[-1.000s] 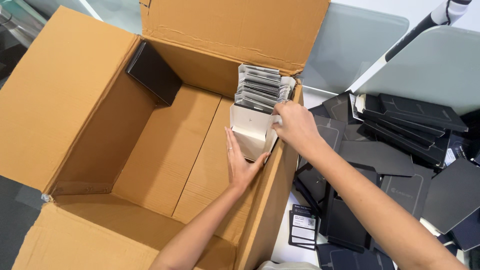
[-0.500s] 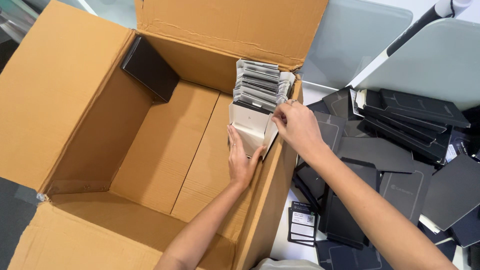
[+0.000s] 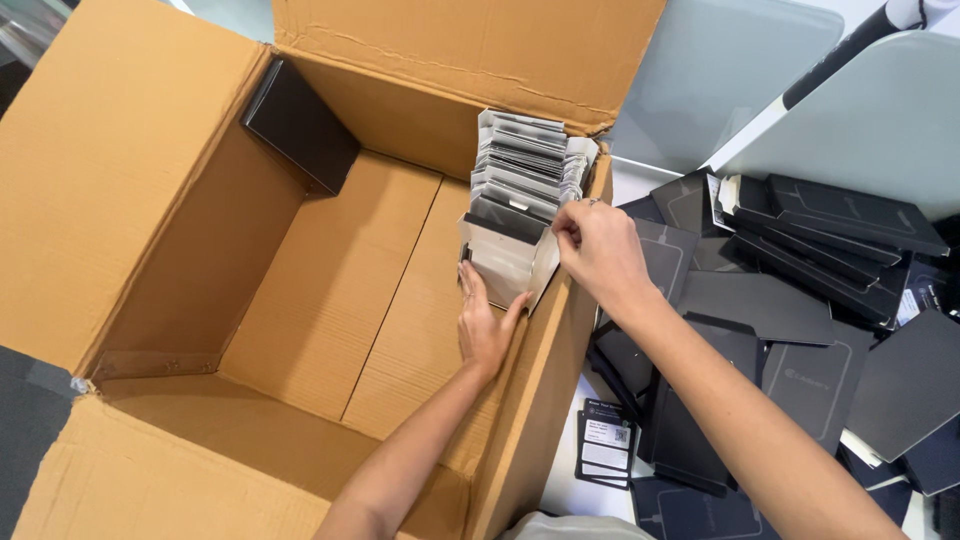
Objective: The person picks up small black boxes from a pile on a table, opens them, and places them into a large cardboard box. They also handle white paper packets, placing them inside the cardboard box alongside the black boxes.
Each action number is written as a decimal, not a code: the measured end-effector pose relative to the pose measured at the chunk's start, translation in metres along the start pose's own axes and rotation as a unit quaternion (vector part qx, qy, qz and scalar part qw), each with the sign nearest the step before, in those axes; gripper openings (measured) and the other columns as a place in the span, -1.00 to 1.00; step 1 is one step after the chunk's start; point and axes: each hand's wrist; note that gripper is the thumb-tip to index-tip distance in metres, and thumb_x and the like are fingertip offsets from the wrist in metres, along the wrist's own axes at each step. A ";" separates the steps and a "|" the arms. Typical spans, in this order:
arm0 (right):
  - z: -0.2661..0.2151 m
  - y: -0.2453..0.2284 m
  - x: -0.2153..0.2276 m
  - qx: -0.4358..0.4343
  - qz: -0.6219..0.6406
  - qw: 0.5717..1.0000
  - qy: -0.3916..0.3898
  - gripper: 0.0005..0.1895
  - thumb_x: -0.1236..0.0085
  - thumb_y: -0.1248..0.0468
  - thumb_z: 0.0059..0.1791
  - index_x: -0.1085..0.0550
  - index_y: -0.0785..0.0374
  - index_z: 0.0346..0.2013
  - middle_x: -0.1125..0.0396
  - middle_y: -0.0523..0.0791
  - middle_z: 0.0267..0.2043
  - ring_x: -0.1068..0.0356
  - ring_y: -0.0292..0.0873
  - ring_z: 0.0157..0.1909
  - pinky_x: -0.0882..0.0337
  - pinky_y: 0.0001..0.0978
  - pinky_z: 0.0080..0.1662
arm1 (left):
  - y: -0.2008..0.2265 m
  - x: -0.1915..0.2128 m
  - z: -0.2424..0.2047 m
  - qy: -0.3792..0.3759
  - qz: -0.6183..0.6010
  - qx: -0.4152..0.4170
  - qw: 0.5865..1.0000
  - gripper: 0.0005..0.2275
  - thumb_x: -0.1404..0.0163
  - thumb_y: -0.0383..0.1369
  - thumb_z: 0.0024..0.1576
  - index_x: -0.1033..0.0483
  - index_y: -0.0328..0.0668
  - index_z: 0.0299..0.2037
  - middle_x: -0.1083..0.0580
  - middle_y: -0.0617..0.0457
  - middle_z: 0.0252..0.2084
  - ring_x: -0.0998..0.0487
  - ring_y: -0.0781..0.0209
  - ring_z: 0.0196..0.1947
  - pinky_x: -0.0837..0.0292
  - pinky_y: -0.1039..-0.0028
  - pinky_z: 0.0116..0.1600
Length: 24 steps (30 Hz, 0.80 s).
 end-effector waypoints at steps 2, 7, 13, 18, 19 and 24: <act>0.000 0.000 0.000 0.009 0.002 1.000 0.004 -0.94 -0.19 0.45 -0.12 -0.55 0.36 -0.36 -0.47 0.05 -0.38 -0.52 0.01 -0.31 -0.52 -0.22 -0.18 | -0.003 -0.002 0.001 -0.002 0.002 0.000 1.000 -0.03 -0.18 -0.03 0.10 0.16 -0.63 0.45 -0.04 -0.57 0.45 -0.04 -0.39 0.49 -0.10 0.15 0.45; -0.001 0.001 0.002 -0.009 0.030 1.000 -0.003 -0.94 -0.20 0.43 -0.11 -0.54 0.37 -0.36 -0.47 0.05 -0.39 -0.55 -0.02 -0.31 -0.53 -0.24 -0.18 | -0.008 -0.007 0.003 0.033 0.087 -0.051 0.994 0.00 -0.15 0.03 0.13 0.21 -0.69 0.45 0.13 -0.67 0.48 0.14 -0.46 0.53 0.17 0.05 0.54; -0.001 0.002 0.002 -0.011 0.029 0.999 -0.013 -0.94 -0.21 0.42 -0.12 -0.55 0.37 -0.36 -0.48 0.05 -0.38 -0.56 -0.02 -0.31 -0.54 -0.25 -0.19 | -0.009 -0.003 0.013 -0.016 0.097 -0.002 0.995 0.10 -0.14 0.14 0.05 0.30 -0.66 0.44 0.16 -0.60 0.49 0.15 -0.39 0.53 0.20 0.03 0.53; -0.003 0.000 -0.002 0.023 -0.032 0.999 -0.008 -0.94 -0.23 0.44 -0.11 -0.56 0.38 -0.36 -0.47 0.07 -0.36 -0.52 0.09 -0.27 -0.50 -0.16 -0.17 | 0.001 0.001 0.015 -0.054 0.097 0.034 0.993 0.13 -0.17 0.12 0.05 0.39 -0.61 0.45 0.22 -0.54 0.51 0.20 -0.36 0.54 0.19 -0.03 0.50; -0.004 0.000 -0.002 0.024 -0.019 1.000 -0.007 -0.93 -0.22 0.44 -0.10 -0.57 0.38 -0.33 -0.47 0.07 -0.34 -0.52 0.09 -0.26 -0.50 -0.17 -0.15 | 0.003 0.003 0.016 -0.061 0.098 0.041 0.992 0.14 -0.19 0.11 0.04 0.41 -0.60 0.45 0.23 -0.52 0.52 0.20 -0.35 0.54 0.19 -0.05 0.49; -0.016 -0.002 0.006 -0.018 0.088 0.996 0.010 -0.85 -0.18 0.39 -0.03 -0.59 0.35 -0.18 -0.50 0.06 -0.27 -0.57 -0.02 -0.23 -0.53 -0.26 -0.12 | 0.010 0.008 0.017 -0.111 0.068 0.107 0.986 0.19 -0.30 -0.01 -0.04 0.50 -0.41 0.47 0.38 -0.43 0.55 0.22 -0.35 0.55 0.12 -0.08 0.46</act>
Point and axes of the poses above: each hand's wrist, its own z-axis towards the middle knuckle, its own x-axis out of the back of the hand, y = z × x
